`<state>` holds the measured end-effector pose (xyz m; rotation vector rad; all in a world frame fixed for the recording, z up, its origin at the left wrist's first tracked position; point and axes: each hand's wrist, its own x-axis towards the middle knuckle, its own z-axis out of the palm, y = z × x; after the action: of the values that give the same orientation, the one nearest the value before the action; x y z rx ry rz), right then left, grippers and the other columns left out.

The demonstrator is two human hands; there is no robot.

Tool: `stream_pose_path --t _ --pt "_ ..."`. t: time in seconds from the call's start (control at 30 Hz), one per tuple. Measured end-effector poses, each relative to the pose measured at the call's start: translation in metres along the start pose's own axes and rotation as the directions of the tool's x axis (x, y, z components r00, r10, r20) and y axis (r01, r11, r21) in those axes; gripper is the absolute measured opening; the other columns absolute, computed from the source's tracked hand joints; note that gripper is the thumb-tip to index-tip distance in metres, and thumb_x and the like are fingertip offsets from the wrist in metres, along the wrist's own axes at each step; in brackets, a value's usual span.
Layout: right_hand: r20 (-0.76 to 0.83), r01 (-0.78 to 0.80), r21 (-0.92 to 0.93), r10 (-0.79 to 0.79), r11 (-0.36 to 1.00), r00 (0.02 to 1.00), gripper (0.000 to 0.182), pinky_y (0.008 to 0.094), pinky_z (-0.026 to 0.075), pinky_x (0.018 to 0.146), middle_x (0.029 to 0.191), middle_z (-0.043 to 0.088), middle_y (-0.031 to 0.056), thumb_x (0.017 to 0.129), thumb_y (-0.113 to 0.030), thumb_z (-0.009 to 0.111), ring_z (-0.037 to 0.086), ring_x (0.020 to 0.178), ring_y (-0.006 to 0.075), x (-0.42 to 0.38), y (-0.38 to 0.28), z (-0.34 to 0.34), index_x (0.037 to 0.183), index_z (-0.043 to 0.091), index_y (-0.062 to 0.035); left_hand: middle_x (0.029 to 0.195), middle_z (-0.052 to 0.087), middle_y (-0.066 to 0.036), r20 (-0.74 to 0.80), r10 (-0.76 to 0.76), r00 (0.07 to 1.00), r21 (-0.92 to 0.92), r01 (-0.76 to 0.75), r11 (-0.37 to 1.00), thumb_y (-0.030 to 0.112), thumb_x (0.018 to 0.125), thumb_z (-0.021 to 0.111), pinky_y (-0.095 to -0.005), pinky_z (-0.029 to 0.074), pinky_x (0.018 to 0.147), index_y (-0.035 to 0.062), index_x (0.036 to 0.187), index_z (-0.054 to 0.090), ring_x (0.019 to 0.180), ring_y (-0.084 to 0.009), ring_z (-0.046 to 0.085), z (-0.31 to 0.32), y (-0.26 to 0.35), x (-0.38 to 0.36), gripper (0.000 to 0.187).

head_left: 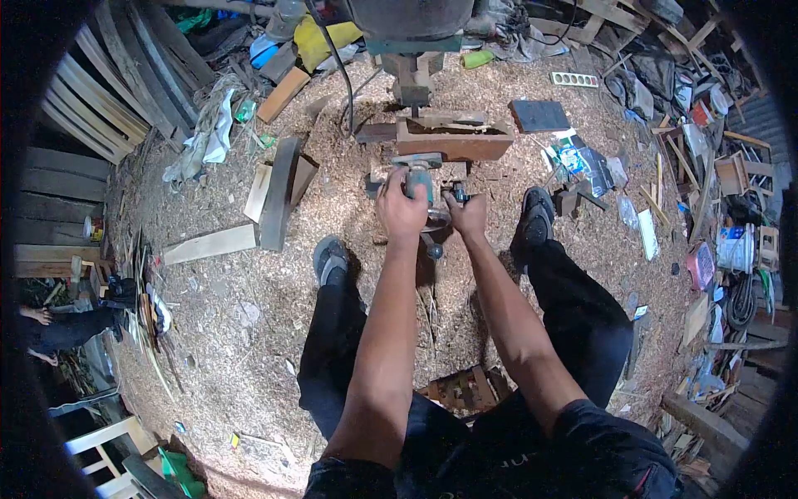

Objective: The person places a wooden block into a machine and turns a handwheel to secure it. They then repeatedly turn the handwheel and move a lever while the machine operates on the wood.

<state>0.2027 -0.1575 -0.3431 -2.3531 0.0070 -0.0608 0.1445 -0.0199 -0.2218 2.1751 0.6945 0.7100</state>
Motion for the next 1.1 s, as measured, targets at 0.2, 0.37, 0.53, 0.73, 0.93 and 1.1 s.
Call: stream_pose_path --t 0.2,0.37,0.53,0.73,0.93,1.1 --pt "0.693 -0.698 0.584 0.193 0.414 0.694 0.050 0.0331 0.054 0.073 0.087 0.065 0.0093 0.083 -0.035 0.077 0.066 0.077 0.0199 0.015 0.022 -0.028 0.105 0.059 0.0058 0.121 0.062 -0.021 -0.064 0.135 0.989 -0.021 -0.136 0.990 0.020 0.077 0.060 -0.0492 0.042 0.101 0.0027 0.111 0.063 0.113 -0.0413 0.055 0.003 -0.009 -0.001 0.038" --pt "0.578 -0.528 0.372 0.254 0.763 0.775 0.045 0.0345 0.055 0.067 0.089 0.067 0.0094 0.081 -0.031 0.081 0.067 0.078 0.0197 0.025 0.019 -0.013 0.099 0.058 0.0044 0.124 0.060 -0.022 -0.091 0.168 0.982 0.032 -0.165 0.986 0.012 0.081 0.055 -0.0472 0.037 0.107 0.0001 0.113 0.063 0.121 -0.0398 0.051 0.001 -0.021 -0.002 0.035" --pt "0.195 -0.215 0.210 0.175 0.954 0.965 0.074 0.0393 0.053 0.069 0.097 0.064 0.0192 0.073 -0.036 0.086 0.066 0.080 0.0237 0.018 0.019 0.012 0.114 0.046 0.0113 0.128 0.057 -0.025 0.002 0.098 0.995 -0.115 -0.097 0.989 0.017 0.082 0.055 -0.0506 0.031 0.111 0.0029 0.119 0.061 0.128 -0.0436 0.044 0.000 -0.025 0.001 0.040" --pt "0.684 -0.685 0.603 0.178 0.408 0.708 0.062 0.0339 0.053 0.071 0.107 0.064 0.0157 0.081 -0.023 0.081 0.065 0.084 0.0195 0.027 0.024 -0.015 0.123 0.047 0.0082 0.128 0.058 -0.020 0.029 0.054 0.998 -0.064 -0.052 0.997 0.018 0.082 0.054 -0.0554 0.027 0.111 0.0056 0.119 0.062 0.127 -0.0401 0.045 -0.004 -0.018 0.000 0.040" --pt "0.061 -0.022 -0.008 0.023 1.000 0.998 0.078 0.0450 0.049 0.079 0.107 0.064 0.0253 0.068 -0.039 0.088 0.064 0.093 0.0352 0.023 -0.009 -0.004 0.115 0.049 0.0087 0.141 0.050 -0.015 0.213 0.125 0.969 0.408 -0.204 0.890 0.034 0.083 0.055 -0.0523 0.014 0.118 0.0083 0.131 0.054 0.138 -0.0285 0.036 -0.001 0.039 0.000 0.055" --pt "0.583 -0.534 0.486 0.199 0.691 0.787 0.063 0.0384 0.053 0.071 0.102 0.066 0.0178 0.084 -0.040 0.075 0.065 0.080 0.0253 0.033 0.009 -0.030 0.116 0.055 0.0100 0.145 0.047 -0.011 0.165 0.095 0.982 0.334 -0.146 0.931 0.036 0.081 0.056 -0.0516 0.013 0.118 0.0087 0.133 0.053 0.141 -0.0275 0.032 0.000 0.031 -0.001 0.059"
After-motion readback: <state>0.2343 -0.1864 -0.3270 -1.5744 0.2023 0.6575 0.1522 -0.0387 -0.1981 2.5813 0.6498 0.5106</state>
